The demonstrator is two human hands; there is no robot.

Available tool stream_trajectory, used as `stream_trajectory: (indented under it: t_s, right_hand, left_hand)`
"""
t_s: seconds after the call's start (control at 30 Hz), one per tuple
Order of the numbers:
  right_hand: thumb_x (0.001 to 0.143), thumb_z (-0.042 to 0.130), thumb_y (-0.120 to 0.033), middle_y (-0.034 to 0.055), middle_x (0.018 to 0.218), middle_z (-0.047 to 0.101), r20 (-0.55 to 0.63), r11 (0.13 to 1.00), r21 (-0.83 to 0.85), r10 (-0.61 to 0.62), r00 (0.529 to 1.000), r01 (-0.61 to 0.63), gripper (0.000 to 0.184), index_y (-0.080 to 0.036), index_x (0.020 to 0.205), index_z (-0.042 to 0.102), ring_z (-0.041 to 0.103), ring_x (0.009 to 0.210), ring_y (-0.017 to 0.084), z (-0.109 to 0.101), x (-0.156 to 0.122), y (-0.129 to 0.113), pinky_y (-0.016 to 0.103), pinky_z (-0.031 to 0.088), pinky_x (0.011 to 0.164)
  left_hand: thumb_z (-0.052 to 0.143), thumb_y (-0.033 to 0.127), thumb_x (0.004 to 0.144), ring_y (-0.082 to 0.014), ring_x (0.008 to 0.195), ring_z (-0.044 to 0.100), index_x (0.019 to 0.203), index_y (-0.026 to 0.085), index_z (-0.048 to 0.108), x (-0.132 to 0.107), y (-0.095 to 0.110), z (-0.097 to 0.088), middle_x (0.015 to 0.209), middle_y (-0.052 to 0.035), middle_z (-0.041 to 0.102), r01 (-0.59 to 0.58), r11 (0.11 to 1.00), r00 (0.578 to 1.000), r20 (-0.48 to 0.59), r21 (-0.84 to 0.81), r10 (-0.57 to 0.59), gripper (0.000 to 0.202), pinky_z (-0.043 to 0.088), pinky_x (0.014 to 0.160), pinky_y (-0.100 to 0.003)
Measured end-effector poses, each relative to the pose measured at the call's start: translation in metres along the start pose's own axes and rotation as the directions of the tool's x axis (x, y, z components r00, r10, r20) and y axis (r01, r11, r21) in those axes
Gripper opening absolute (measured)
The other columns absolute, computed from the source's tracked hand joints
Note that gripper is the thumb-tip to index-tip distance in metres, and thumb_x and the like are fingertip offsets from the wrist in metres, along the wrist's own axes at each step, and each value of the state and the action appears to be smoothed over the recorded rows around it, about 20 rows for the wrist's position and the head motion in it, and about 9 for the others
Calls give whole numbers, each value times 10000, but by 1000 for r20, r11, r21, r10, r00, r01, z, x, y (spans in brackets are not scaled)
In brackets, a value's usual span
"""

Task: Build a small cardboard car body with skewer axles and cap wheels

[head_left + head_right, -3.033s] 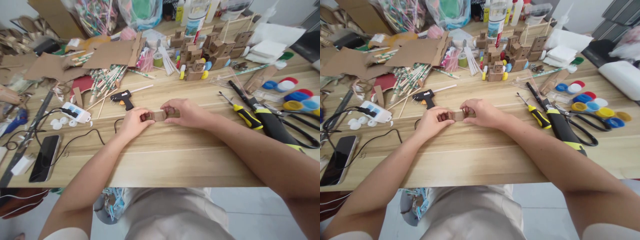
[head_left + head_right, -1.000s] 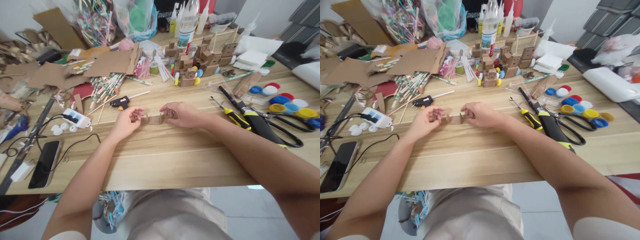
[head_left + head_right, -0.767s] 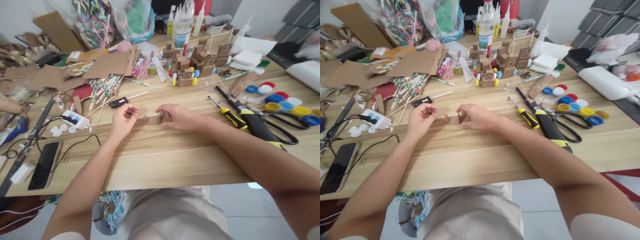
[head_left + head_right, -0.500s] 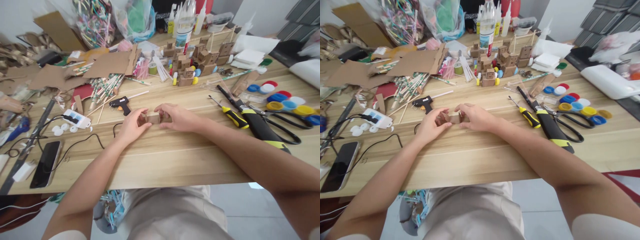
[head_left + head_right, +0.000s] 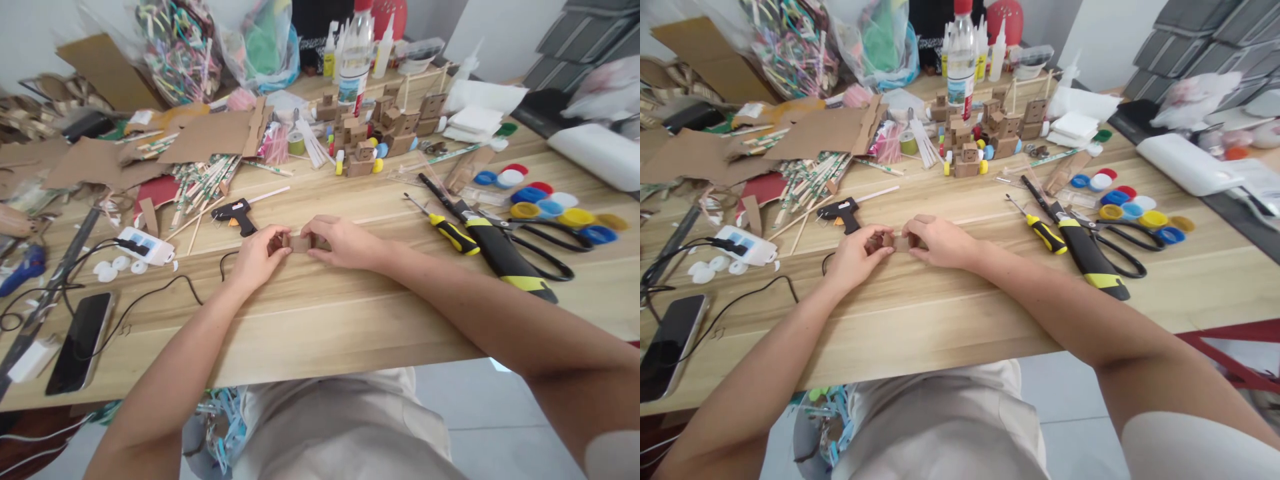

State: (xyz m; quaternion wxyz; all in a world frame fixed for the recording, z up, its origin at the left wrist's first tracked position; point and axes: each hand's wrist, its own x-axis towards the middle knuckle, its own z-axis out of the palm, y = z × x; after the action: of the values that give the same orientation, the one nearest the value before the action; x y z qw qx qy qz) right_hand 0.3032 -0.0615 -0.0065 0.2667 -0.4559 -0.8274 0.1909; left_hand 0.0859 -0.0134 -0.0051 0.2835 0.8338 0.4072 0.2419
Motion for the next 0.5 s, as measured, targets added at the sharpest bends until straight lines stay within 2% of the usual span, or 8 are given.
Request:
stream_trajectory:
  t_s: [0.17,0.27,0.3,0.37,0.43,0.47,0.5]
  right_hand:
    - [813,651,-90,96,996,683,-6,999,26,45,999,-45,223,-157,1027,655,649,901,215,0,3,-3,328,499,837]
    - [800,681,-91,78,982,685,-33,996,42,77,997,-75,228,-167,1013,655,653,876,200,1,3,-6,310,495,822]
    - [804,684,-93,71,980,686,-53,994,53,94,994,-92,229,-170,1016,650,653,865,191,2,3,-8,301,494,814]
    - [832,677,-110,61,982,687,-110,988,82,142,984,-134,202,-171,1019,630,649,832,168,5,3,-12,280,492,782]
    - [872,664,-144,48,946,688,-166,977,121,193,967,-174,132,-166,990,607,641,772,146,9,4,-17,254,487,721]
    - [887,662,-162,36,908,687,-184,972,140,211,960,-186,100,-166,963,597,635,739,138,10,4,-19,243,481,689]
    - [896,664,-172,21,863,683,-194,969,157,220,956,-191,81,-168,932,591,631,714,132,11,4,-21,233,475,665]
  left_hand:
    - [704,139,782,-175,679,669,1061,217,710,0,-6,1,790,6,721,-62,997,998,-7,38,62,290,563,713,-315]
    - [681,161,797,-197,752,694,1105,216,689,-4,-4,1,904,-29,731,-146,983,987,-57,110,153,313,570,700,-326]
    - [676,169,804,-214,821,706,1129,220,680,-6,-1,1,984,-52,732,-198,968,971,-103,155,215,329,575,719,-337]
    - [657,185,839,-251,987,703,1148,226,668,-11,7,2,1115,-94,717,-319,908,900,-212,272,380,312,575,819,-377]
    - [624,181,887,-246,987,701,1102,228,658,-16,16,4,1074,-89,725,-423,833,810,-264,356,524,222,557,878,-387]
    - [615,182,903,-238,958,704,1083,225,645,-18,19,6,1040,-80,732,-451,811,785,-266,373,559,187,552,867,-379]
    - [608,186,915,-231,923,705,1068,223,632,-19,21,8,1000,-70,737,-460,803,779,-261,379,570,160,549,840,-368]
